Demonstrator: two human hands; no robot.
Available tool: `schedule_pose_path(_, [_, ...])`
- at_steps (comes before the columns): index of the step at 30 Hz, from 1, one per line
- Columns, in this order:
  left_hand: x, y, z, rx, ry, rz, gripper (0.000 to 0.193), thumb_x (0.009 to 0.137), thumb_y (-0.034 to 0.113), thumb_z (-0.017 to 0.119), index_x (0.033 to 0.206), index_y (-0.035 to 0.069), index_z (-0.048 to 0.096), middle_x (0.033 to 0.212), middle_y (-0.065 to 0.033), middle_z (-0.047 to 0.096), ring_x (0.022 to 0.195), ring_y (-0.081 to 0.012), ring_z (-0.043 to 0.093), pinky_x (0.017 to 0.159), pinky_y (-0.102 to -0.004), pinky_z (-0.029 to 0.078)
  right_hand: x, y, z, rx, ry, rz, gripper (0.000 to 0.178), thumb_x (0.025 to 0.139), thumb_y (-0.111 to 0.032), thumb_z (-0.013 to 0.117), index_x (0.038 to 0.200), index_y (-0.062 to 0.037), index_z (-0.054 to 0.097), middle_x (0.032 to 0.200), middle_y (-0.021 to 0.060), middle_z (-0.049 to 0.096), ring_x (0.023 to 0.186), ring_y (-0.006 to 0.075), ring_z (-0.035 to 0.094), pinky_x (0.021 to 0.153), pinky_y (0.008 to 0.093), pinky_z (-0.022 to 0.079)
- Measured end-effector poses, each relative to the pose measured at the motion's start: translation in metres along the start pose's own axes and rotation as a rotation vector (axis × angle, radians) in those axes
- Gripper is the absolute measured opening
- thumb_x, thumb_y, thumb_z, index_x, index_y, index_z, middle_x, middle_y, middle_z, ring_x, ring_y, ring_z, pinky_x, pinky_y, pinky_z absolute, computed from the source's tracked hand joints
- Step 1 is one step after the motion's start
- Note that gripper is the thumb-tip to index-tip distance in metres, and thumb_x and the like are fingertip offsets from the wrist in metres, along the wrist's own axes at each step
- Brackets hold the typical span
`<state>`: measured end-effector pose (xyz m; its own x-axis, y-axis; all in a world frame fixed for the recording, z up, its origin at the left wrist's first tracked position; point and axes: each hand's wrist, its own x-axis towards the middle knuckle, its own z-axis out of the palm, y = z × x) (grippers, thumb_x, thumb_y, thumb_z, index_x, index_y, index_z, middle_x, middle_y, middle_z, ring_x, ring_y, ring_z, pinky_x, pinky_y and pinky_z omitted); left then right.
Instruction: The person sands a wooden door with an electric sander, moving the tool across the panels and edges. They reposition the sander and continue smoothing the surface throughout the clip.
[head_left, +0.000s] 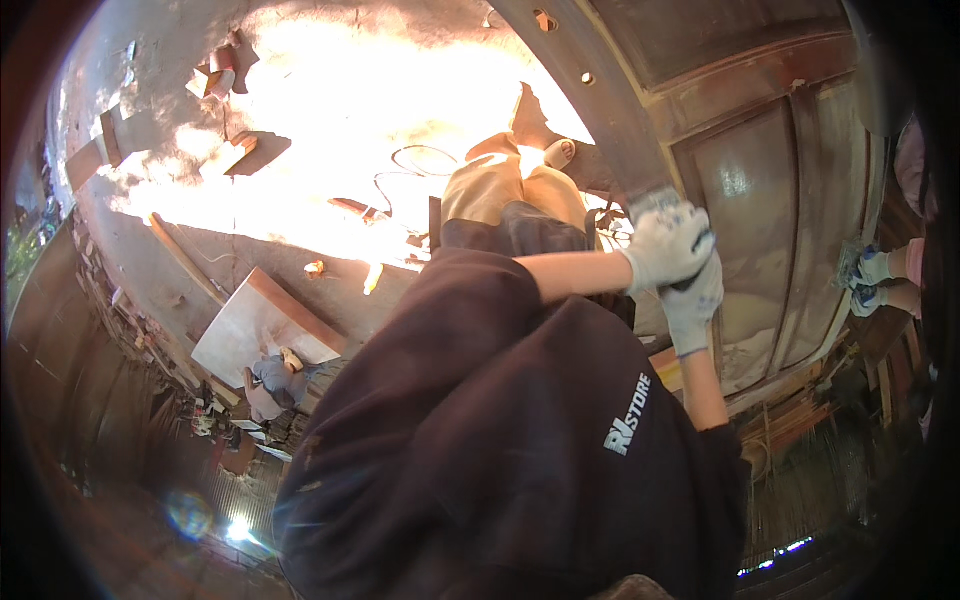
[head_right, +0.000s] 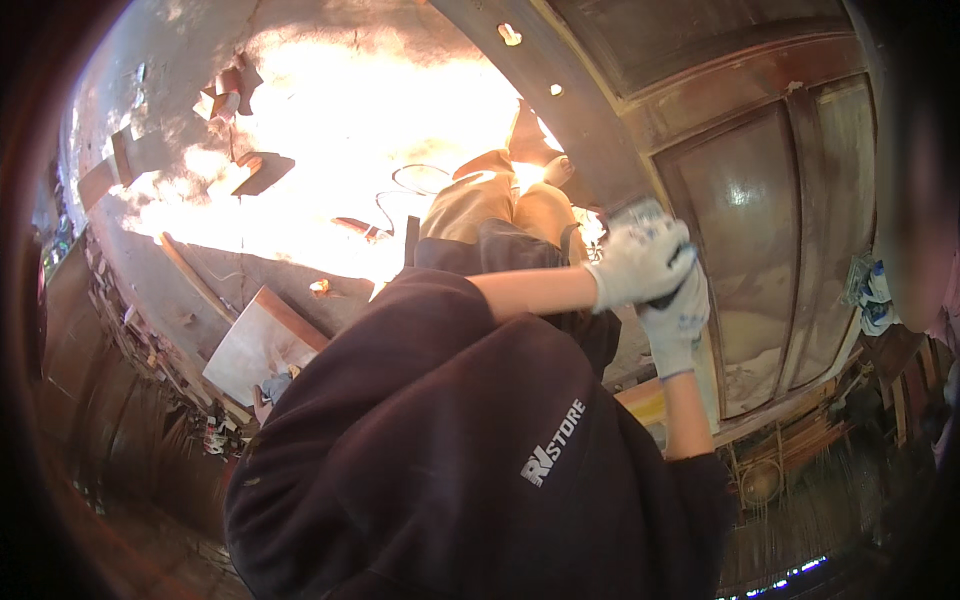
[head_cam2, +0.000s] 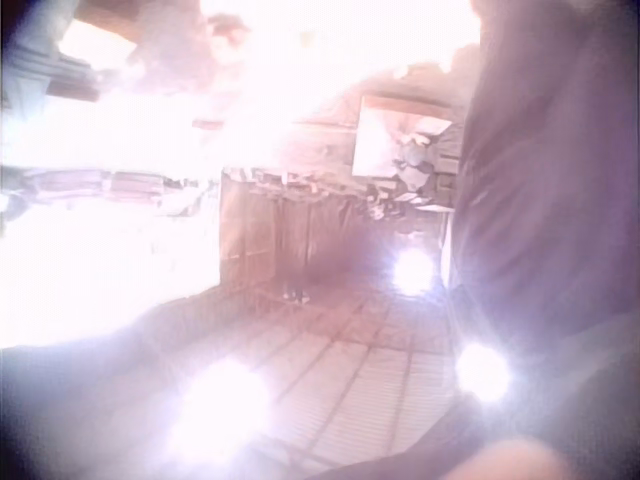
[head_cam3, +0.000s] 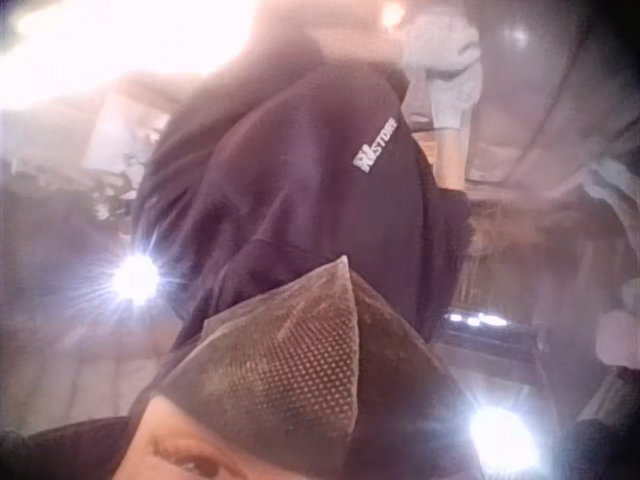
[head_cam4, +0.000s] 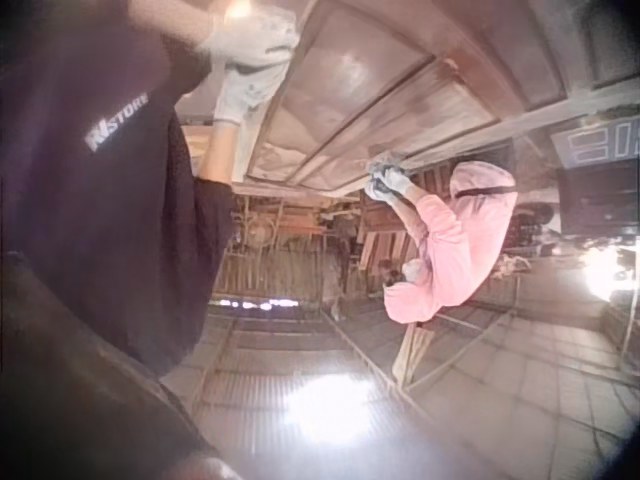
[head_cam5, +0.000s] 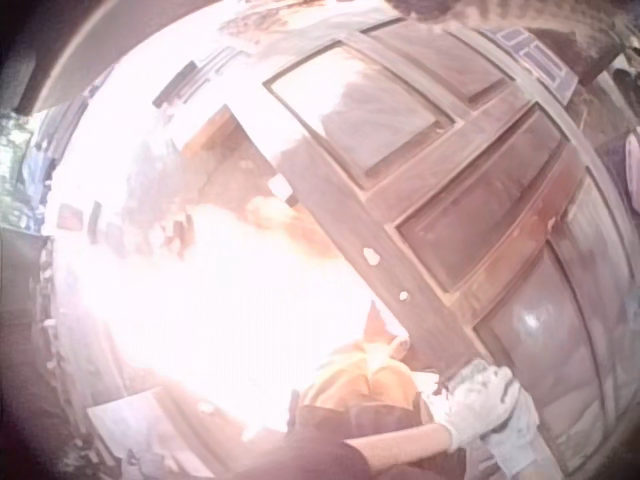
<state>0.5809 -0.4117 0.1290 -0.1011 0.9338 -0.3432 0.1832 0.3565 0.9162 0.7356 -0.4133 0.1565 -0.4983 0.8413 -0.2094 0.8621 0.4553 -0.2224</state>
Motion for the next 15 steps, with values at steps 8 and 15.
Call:
schedule_pose_path(8, [0.12, -0.025, -0.206, 0.126, 0.319, 0.155, 0.03, 0.089, 0.033, 0.058, 0.101, 0.007, 0.066, 0.1, -0.0173, 0.069, 0.094, -0.0359, 0.067, 0.084, -0.0444, 0.053, 0.22, -0.155, -0.003, 0.059, 0.291, -0.289, 0.072, 0.069, -0.05, 0.081, 0.12, -0.0054, 0.056, 0.111, 0.0136, 0.065, 0.103, 0.0325, 0.064, 0.086, 0.0444, 0.054])
schedule_pose_path(15, [0.174, -0.05, -0.24, 0.179, 0.504, 0.338, 0.029, 0.091, 0.027, 0.057, 0.097, 0.002, 0.069, 0.095, -0.023, 0.069, 0.096, -0.0388, 0.068, 0.083, -0.0421, 0.053, 0.251, -0.181, -0.012, 0.165, 0.337, -0.188, 0.052, 0.073, -0.039, 0.076, 0.108, -0.0071, 0.055, 0.102, 0.0156, 0.065, 0.099, 0.0338, 0.065, 0.085, 0.0442, 0.053])
